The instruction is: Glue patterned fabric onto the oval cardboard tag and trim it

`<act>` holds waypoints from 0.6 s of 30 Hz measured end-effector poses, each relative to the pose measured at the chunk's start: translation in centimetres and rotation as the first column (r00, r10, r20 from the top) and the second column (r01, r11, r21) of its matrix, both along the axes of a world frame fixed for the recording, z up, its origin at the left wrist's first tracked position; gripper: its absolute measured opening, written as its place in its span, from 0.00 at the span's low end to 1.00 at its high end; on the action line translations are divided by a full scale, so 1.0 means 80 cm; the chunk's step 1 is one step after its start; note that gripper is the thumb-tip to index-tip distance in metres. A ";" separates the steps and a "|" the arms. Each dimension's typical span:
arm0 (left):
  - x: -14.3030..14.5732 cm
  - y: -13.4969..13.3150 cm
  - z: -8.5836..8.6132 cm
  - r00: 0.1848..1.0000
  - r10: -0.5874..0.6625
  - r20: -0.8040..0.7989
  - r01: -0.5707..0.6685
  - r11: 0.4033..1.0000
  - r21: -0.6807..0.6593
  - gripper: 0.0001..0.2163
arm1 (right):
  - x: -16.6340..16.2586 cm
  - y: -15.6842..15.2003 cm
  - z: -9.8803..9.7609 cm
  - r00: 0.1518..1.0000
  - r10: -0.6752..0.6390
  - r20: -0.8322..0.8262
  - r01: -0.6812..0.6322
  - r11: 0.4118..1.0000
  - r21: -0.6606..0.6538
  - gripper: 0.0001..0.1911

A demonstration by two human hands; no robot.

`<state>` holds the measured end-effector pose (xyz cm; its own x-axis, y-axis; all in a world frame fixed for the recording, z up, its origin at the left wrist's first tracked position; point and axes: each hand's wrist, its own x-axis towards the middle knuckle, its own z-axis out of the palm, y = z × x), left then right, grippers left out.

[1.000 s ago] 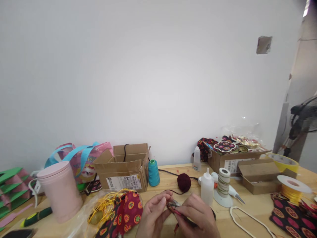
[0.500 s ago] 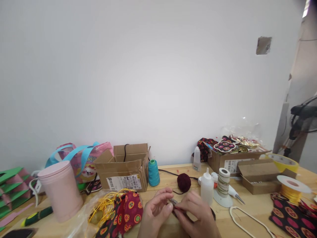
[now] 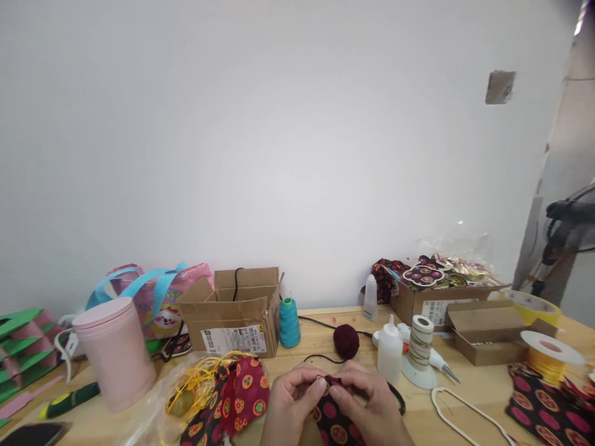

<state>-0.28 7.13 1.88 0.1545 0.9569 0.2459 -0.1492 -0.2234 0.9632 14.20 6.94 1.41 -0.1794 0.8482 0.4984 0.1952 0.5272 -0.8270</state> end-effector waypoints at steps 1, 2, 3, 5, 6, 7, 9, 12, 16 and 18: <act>0.000 0.000 -0.001 1.000 -0.009 -0.002 0.009 1.000 -0.002 0.05 | 0.000 0.001 -0.002 0.999 0.010 -0.030 -0.011 0.999 -0.031 0.14; 0.000 0.000 -0.002 1.000 -0.020 -0.003 0.020 1.000 -0.003 0.06 | 0.000 0.002 -0.004 0.998 0.023 -0.065 -0.027 0.998 -0.061 0.13; 0.000 0.000 -0.003 1.000 -0.028 -0.002 0.028 1.000 -0.007 0.07 | 0.000 0.003 -0.007 0.994 0.035 -0.102 -0.044 0.995 -0.088 0.13; 0.000 0.001 -0.007 1.000 -0.019 0.001 0.019 0.999 -0.032 0.08 | 0.000 0.005 -0.013 0.984 0.045 -0.171 -0.067 0.989 -0.129 0.12; 0.000 0.002 -0.010 1.000 -0.003 0.001 0.003 0.999 -0.050 0.08 | 0.000 0.006 -0.015 0.981 0.045 -0.190 -0.072 0.987 -0.143 0.13; 0.001 0.003 -0.012 1.000 0.018 -0.002 -0.018 0.997 -0.069 0.08 | 0.000 0.006 -0.016 0.981 0.037 -0.192 -0.067 0.986 -0.151 0.13; 0.003 0.004 -0.014 0.998 0.057 -0.016 -0.058 0.994 -0.089 0.08 | 0.000 0.005 -0.016 0.989 -0.010 -0.147 -0.013 0.988 -0.154 0.13; 0.008 0.005 -0.013 0.996 0.073 -0.050 -0.077 0.995 -0.064 0.07 | 0.001 0.001 -0.010 0.991 -0.123 -0.043 0.120 0.990 -0.076 0.13; 0.012 0.004 -0.011 0.994 0.075 -0.081 -0.077 0.997 -0.027 0.07 | 0.003 -0.002 -0.005 0.986 -0.167 -0.020 0.168 0.980 0.107 0.14; 0.011 0.005 -0.012 0.993 0.090 -0.082 -0.093 0.995 -0.034 0.07 | 0.003 -0.002 -0.005 0.986 -0.166 -0.022 0.167 0.976 0.137 0.14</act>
<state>0.60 7.53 0.89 0.0840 0.9762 0.2002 -0.0518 -0.1963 0.9792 14.47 6.80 1.01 -0.0358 0.7886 0.6139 0.2818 0.5973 -0.7509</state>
